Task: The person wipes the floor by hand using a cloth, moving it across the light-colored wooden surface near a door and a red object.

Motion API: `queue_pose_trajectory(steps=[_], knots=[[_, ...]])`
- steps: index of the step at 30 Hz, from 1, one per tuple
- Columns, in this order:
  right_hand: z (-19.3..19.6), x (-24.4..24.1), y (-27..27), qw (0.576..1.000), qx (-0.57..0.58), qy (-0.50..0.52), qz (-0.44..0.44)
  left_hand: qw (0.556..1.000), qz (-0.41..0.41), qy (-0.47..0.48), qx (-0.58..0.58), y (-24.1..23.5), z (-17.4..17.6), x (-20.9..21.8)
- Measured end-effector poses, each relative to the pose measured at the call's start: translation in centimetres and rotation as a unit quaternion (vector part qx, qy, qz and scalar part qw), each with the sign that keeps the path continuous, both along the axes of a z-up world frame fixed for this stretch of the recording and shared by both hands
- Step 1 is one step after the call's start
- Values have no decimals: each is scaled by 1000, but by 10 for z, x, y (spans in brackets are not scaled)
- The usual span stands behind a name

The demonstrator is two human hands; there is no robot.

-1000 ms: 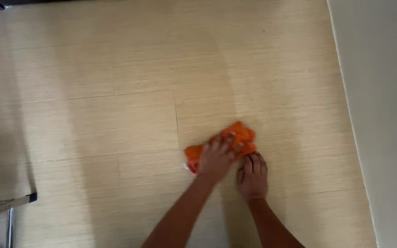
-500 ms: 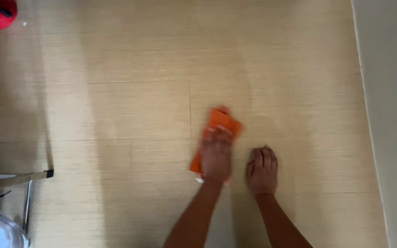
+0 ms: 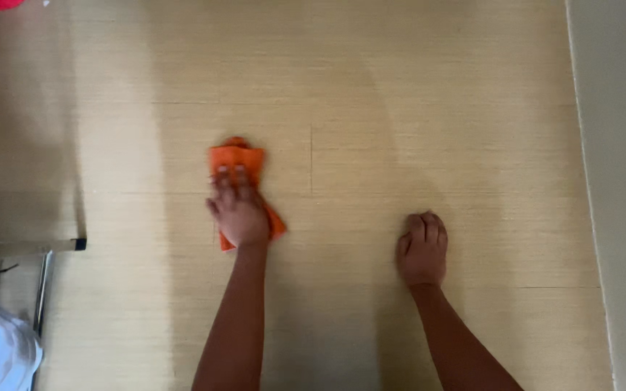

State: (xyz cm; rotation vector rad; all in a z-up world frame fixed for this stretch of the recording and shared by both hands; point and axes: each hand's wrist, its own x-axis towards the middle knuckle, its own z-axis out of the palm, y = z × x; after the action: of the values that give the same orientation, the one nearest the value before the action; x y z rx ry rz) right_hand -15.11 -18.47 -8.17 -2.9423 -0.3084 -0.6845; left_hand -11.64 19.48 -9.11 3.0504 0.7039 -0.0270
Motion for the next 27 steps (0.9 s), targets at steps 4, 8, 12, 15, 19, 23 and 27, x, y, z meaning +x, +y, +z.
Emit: queue_pose_trajectory(steps=[4,8,12,15,19,23,27], knots=[[0,3,3,1000,7,-4,7,969,81,-199,-125,-22,-38,15],[2,0,3,1000,4,24,-9,959,-79,-196,-191,-138,-20,-19],[-5,5,-5,999,10,37,-2,926,-306,-143,-167,-199,23,-34],[-9,2,-7,999,18,40,3,919,-339,-155,-130,-159,40,-18],[-14,3,-7,1000,-3,27,3,981,-94,44,-164,-97,66,-1],[-5,6,0,1000,16,21,6,988,102,-33,-116,-70,26,-7],[-4,3,0,999,-6,42,-7,989,73,-30,-127,-101,26,-12]])
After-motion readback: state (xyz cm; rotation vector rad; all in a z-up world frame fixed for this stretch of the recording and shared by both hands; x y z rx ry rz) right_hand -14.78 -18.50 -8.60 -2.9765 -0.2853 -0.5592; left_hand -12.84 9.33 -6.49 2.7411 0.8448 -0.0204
